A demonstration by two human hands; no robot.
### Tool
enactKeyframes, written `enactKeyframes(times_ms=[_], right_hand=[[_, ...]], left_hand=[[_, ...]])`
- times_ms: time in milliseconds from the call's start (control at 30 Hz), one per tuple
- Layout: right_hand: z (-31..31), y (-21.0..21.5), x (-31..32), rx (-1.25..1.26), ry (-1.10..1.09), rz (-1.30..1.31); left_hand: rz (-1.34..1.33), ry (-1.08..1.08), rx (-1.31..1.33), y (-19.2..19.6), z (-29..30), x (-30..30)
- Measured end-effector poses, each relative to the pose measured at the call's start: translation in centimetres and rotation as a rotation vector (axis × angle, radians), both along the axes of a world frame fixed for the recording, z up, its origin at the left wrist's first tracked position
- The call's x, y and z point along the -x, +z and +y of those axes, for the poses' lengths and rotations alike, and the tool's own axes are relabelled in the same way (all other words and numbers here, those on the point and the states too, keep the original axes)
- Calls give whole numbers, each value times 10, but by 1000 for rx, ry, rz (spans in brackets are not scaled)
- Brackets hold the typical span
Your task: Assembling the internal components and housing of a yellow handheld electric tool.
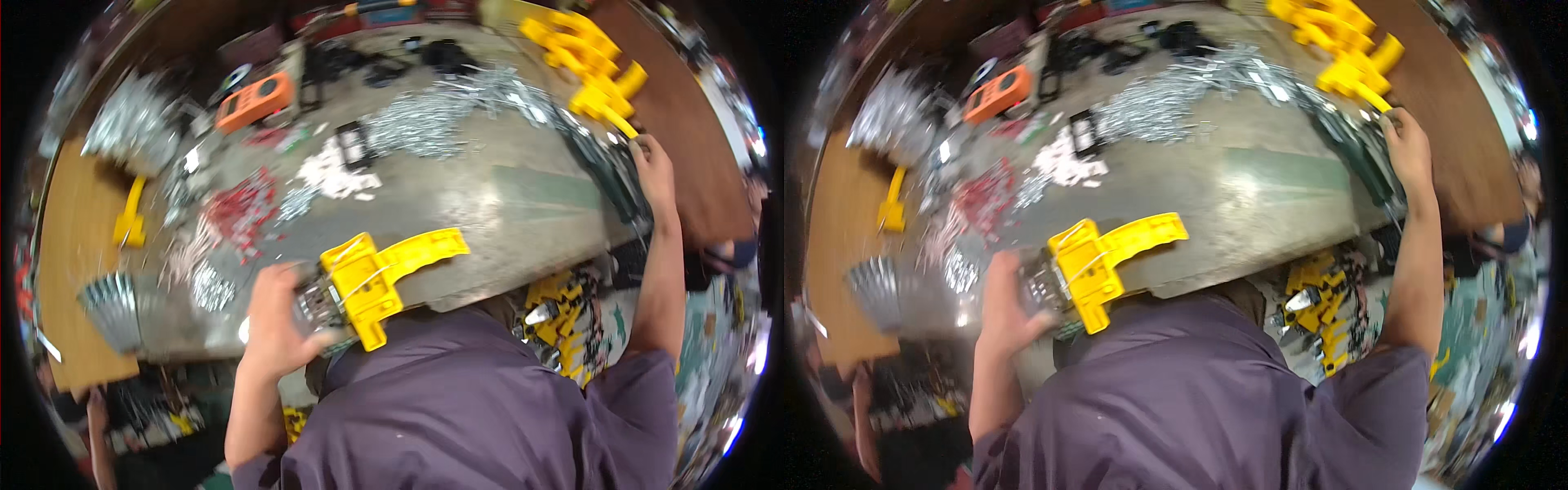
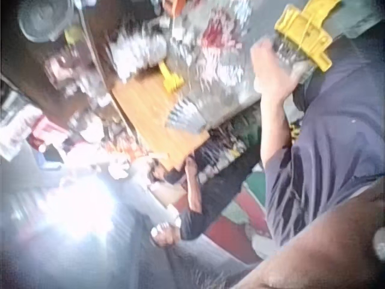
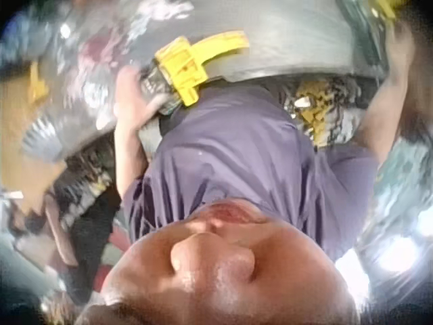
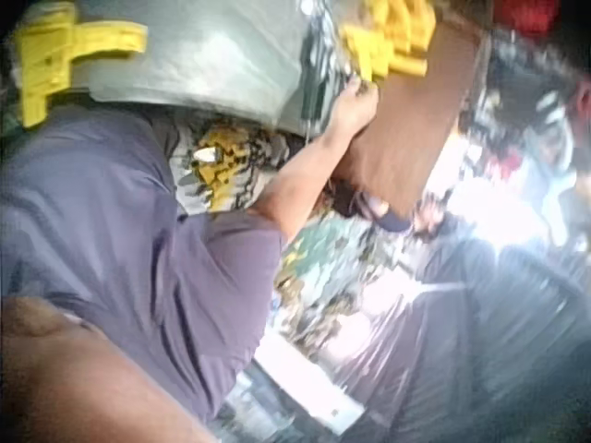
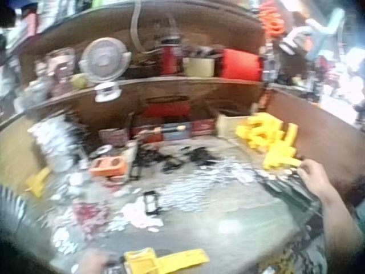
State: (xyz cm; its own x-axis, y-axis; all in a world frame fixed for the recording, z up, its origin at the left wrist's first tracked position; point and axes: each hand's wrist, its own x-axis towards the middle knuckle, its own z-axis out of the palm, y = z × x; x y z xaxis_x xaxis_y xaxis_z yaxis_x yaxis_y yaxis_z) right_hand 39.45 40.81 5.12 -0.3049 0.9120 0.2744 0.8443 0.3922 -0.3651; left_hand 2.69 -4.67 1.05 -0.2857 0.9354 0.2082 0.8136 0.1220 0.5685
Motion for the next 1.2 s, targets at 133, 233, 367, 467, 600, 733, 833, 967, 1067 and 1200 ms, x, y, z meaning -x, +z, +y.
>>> enactKeyframes(times_ms=[133, 233, 367, 467, 600, 733, 833, 967, 1067, 1200], right_hand=[[-65, 0, 125, -65, 556, 148], [-123, 3, 234, 285, 883, 51], [-168, -18, 353, -37, 1198, -11], [-178, -31, 414, -159, 1189, -130], [-177, -50, 439, -336, 1114, -261], [-166, -42, 425, -334, 1105, -223], [-177, -15, 384, -62, 1113, -67], [-220, -9, 306, 592, 1117, 138], [-239, -27, 272, 604, 1168, 197], [-249, -24, 270, 479, 1182, 24]], left_hand=[[149, 29, 3, -4, 0, -9], [146, 65, 34, -7, -4, -7], [138, 61, 19, -6, -7, -7], [167, 61, -49, -5, -7, -7], [117, 12, -74, -6, -5, -1], [97, 27, -104, -8, -7, -1], [-38, 90, -96, -14, -13, 3], [-26, 85, -173, -19, -16, 4], [-46, 72, -196, -20, -12, 5], [-59, 90, -190, -21, -13, 4]])
